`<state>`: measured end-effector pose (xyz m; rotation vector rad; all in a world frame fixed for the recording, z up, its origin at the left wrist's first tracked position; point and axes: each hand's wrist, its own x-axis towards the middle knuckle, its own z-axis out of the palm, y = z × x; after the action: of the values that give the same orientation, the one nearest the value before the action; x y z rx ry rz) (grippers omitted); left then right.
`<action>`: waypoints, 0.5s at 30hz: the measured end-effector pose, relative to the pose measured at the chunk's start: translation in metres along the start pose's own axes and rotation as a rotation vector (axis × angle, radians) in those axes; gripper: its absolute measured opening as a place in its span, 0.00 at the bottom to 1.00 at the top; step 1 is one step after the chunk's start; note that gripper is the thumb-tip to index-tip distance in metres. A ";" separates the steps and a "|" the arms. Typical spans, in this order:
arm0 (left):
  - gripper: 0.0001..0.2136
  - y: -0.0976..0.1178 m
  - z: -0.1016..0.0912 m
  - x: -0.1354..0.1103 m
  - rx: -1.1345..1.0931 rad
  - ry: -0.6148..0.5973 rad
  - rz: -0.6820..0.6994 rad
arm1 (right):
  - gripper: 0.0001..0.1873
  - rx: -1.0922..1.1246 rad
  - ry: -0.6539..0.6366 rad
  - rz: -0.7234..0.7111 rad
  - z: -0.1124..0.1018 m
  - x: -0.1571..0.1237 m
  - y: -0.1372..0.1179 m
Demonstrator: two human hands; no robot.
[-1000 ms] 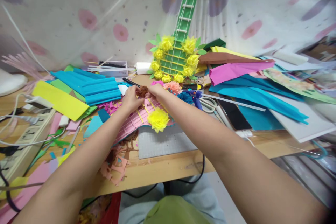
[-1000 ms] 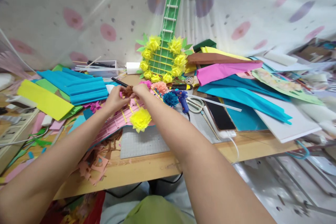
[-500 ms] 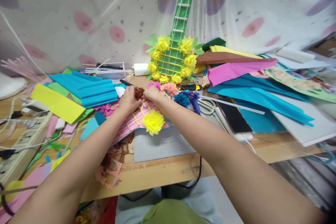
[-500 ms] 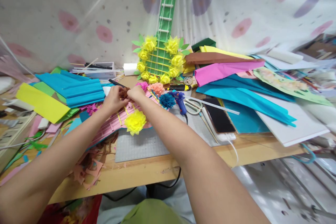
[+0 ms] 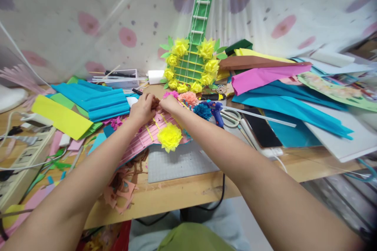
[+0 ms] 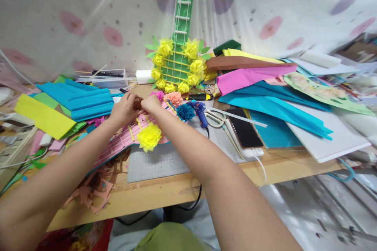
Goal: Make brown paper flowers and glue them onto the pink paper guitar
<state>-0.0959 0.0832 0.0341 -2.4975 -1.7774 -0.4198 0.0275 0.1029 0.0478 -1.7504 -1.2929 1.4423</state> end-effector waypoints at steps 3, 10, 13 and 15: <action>0.22 0.000 -0.008 0.001 -0.028 -0.041 0.007 | 0.07 0.026 -0.021 -0.001 -0.005 -0.005 -0.002; 0.23 -0.022 -0.016 -0.004 -0.324 0.057 -0.111 | 0.11 0.051 -0.057 -0.113 -0.042 -0.046 -0.003; 0.17 -0.031 -0.017 -0.012 -0.387 0.255 -0.301 | 0.13 0.060 -0.054 -0.163 -0.062 -0.059 0.008; 0.12 -0.034 -0.019 -0.019 -0.378 0.372 -0.399 | 0.11 0.019 -0.033 -0.198 -0.074 -0.063 0.019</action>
<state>-0.1368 0.0732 0.0436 -2.0438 -2.1775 -1.2547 0.1050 0.0509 0.0815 -1.5440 -1.4210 1.3715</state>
